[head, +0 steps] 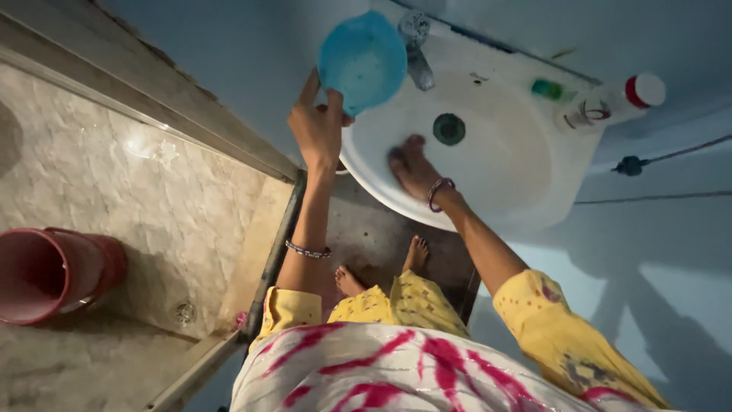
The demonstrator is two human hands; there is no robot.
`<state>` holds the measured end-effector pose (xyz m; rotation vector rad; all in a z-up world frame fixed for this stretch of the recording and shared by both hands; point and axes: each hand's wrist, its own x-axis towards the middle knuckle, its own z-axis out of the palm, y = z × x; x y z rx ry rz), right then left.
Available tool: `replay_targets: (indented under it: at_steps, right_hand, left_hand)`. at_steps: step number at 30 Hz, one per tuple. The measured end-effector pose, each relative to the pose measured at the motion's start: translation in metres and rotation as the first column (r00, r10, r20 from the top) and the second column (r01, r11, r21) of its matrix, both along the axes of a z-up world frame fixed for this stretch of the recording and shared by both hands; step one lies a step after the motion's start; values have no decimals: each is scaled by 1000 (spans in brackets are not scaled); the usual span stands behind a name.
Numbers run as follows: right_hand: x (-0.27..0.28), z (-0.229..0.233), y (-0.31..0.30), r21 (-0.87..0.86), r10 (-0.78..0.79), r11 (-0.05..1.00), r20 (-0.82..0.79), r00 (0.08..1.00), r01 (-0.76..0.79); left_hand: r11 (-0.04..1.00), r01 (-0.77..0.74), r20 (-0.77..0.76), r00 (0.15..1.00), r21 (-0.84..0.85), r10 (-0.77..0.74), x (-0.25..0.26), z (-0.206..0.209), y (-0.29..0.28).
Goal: The person cleans a bathroom sink by hand. They use a blue plastic cup to scoop water from the running tap and pour it over the sink basin, then wipe the surface with their hand. The person also moves a bottle of lotion and a toothbrush aside to clean the area underneath.
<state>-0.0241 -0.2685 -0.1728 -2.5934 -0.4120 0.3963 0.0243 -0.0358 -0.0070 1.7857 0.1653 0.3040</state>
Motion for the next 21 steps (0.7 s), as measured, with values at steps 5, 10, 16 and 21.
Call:
replay_targets:
  at_steps: [5,10,16,21]
  right_hand:
    - [-17,6,-97,-421,-54,895,218,974,144]
    - [-3,-26,-70,-96,-328,942,-73,942,321]
    - [-8,-10,-106,-355,-30,923,314,949,147]
    - [-17,0,-49,-118,-322,936,94,942,332]
  left_hand:
    - [999,8,-17,1000,-32,-8,-1,1,3]
    - [1000,-14,11,1000,-14,14,-1,-2,3]
    - [1000,-4,11,1000,-5,4,-2,5,0]
    - [1000,-22,-54,998,-21,21,-11,3,1]
